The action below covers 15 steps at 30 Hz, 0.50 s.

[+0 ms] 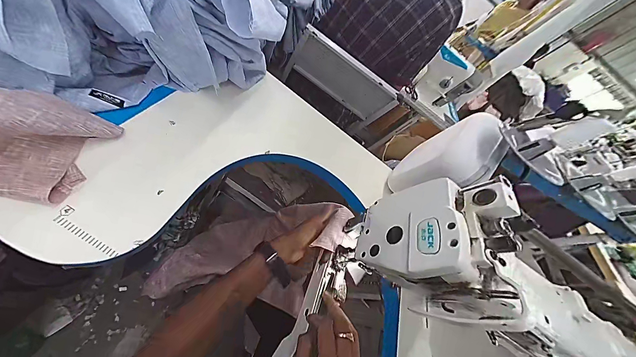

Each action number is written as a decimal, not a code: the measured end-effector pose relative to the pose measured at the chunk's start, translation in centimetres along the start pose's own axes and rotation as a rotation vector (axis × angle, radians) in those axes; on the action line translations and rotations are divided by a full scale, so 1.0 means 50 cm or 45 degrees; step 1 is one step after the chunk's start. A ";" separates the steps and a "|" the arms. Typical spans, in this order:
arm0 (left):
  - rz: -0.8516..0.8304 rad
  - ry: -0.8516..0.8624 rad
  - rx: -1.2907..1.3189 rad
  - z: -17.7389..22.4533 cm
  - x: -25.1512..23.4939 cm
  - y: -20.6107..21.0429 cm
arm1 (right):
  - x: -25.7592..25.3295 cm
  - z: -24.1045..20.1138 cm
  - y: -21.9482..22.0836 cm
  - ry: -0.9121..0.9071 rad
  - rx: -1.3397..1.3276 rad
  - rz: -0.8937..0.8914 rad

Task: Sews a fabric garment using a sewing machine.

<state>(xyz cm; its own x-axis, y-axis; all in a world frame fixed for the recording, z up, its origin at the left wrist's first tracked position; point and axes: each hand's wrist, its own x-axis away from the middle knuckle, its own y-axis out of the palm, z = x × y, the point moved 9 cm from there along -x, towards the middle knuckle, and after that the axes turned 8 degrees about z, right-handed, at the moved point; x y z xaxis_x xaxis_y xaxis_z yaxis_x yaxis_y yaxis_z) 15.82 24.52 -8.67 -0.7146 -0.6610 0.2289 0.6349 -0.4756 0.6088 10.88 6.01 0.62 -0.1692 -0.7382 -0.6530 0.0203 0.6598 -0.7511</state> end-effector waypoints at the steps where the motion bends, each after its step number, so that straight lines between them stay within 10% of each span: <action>1: 0.062 0.029 -0.080 0.025 -0.049 0.013 | 0.000 0.001 0.001 0.004 0.005 -0.004; 10: 0.688 0.100 -0.153 -0.077 -0.046 -0.098 | 0.006 0.012 -0.015 0.078 -0.094 0.092; 13: 0.585 0.689 0.024 0.139 0.171 -0.075 | 0.006 0.033 -0.108 0.452 -0.533 0.122; 15: 0.141 1.085 -0.148 0.237 0.419 0.091 | -0.002 0.011 -0.140 0.687 -0.868 0.138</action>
